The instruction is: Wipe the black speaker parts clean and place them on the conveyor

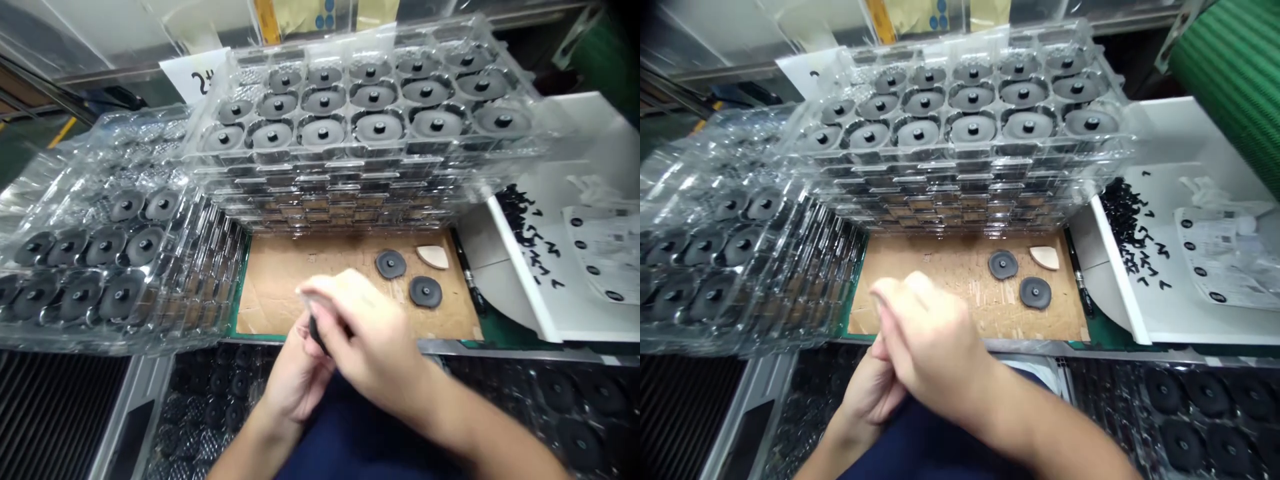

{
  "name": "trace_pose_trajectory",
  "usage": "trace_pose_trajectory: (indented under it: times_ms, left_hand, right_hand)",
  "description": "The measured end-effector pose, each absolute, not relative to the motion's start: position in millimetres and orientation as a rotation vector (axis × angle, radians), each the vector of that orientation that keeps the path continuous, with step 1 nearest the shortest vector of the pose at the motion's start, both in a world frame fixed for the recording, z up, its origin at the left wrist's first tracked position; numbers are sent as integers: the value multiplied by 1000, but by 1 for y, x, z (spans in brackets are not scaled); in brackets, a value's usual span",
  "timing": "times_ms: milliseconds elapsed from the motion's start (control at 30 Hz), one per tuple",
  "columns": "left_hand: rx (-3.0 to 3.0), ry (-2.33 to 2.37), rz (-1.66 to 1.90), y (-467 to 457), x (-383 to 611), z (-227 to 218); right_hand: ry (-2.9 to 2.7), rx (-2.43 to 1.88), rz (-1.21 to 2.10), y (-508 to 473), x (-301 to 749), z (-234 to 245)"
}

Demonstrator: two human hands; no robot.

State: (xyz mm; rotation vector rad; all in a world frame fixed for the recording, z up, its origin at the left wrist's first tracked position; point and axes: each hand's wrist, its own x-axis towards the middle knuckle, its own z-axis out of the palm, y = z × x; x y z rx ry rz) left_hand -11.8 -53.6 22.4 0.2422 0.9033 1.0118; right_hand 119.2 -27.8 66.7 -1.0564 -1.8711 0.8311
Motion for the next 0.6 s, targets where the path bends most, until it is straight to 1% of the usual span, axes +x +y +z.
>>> trace_pose_trajectory:
  times_ms: [67, 133, 233, 467, 533, 600]
  left_hand:
    - [212, 901, 990, -52, -11, 25]
    - [183, 912, 958, -50, -12, 27]
    - [170, 885, 896, -48, -10, 28]
    - [180, 878, 901, -44, -3, 34]
    - [214, 893, 902, -43, -1, 36]
    - [248, 938, 886, -43, 2, 36]
  right_hand:
    - [-1876, -958, 900, -28, 125, 66]
    - [-1937, -914, 1068, -31, 135, 67]
    - [-1972, -1037, 1110, -36, 152, 72]
    - [-2039, -1203, 943, -37, 159, 85]
    - [-2042, -1277, 773, -33, 157, 81]
    - [-2094, -1158, 547, -23, 155, 74]
